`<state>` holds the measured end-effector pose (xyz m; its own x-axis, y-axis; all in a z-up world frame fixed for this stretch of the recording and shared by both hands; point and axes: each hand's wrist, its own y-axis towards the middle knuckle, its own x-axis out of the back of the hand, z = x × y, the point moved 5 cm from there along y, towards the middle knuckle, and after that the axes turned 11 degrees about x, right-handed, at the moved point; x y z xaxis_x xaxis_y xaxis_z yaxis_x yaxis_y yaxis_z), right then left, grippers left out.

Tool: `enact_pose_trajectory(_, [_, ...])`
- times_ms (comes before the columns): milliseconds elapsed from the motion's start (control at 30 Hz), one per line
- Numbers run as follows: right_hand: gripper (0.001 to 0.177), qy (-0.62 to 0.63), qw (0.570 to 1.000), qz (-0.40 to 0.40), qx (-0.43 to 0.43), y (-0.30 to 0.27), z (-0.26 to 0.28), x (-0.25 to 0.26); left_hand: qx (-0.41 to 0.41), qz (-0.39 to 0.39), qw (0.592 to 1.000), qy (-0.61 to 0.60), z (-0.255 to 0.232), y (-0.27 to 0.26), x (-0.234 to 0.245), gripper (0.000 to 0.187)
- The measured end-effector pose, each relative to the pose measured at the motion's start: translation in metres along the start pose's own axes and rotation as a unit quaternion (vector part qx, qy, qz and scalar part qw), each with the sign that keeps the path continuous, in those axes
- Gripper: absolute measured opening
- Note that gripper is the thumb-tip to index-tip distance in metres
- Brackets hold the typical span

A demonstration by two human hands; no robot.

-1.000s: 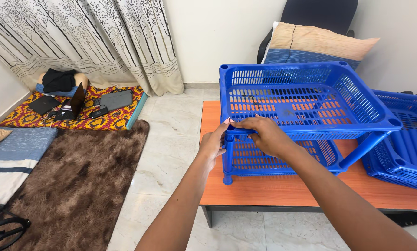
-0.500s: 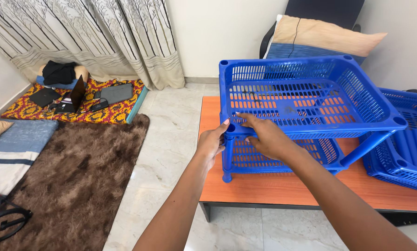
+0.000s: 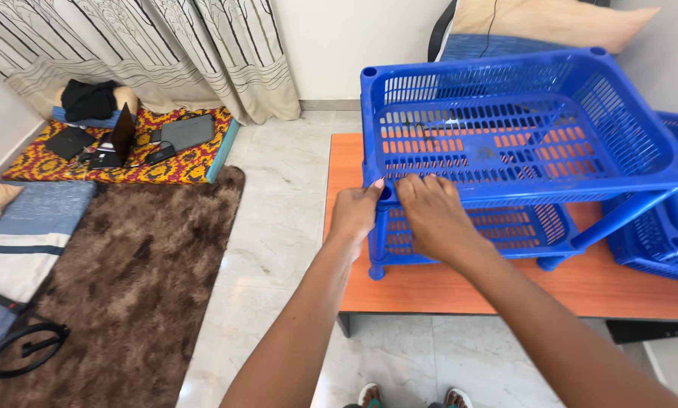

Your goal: The person assembles a blue plastic storage rack by inserting vertical poles into the corners of stacked baskets. They place each basket onto the poles, align the holes, and secure the structure layer by layer until a three-tier rack is formed.

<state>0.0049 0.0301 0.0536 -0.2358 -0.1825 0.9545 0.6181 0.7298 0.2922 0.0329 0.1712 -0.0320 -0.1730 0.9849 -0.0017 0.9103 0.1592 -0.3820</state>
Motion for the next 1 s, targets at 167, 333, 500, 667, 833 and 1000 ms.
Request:
enact_pose_trajectory(167, [0.071, 0.078, 0.995, 0.061, 0.009, -0.004, -0.003, 0.005, 0.110, 0.067, 0.992, 0.006, -0.002, -0.001, 0.003, 0.046])
enact_pose_trajectory(333, [0.092, 0.204, 0.973, 0.103, -0.020, -0.005, -0.013, -0.003, 0.142, 0.061, 0.988, 0.005, -0.008, -0.008, 0.011, 0.059])
enact_pose_trajectory(500, [0.087, 0.399, 0.913, 0.008, -0.087, 0.014, -0.060, -0.004, 0.150, -0.042, 0.988, 0.017, -0.027, 0.011, 0.029, 0.086])
enact_pose_trajectory(667, [0.068, 0.387, 0.916, -0.062, -0.084, 0.034, -0.097, -0.015, 0.102, -0.056, 0.993, 0.013, -0.051, 0.056, 0.039, 0.082])
enact_pose_trajectory(833, [0.063, 0.341, 0.935, -0.065, -0.079, 0.061, -0.106, -0.018, 0.050, -0.019, 0.999, 0.006, -0.083, 0.100, 0.042, 0.085])
enact_pose_trajectory(1000, [0.063, 0.338, 0.917, -0.028, -0.207, 0.093, -0.114, -0.017, 0.020, 0.046, 0.999, 0.012, -0.112, 0.149, 0.046, 0.095])
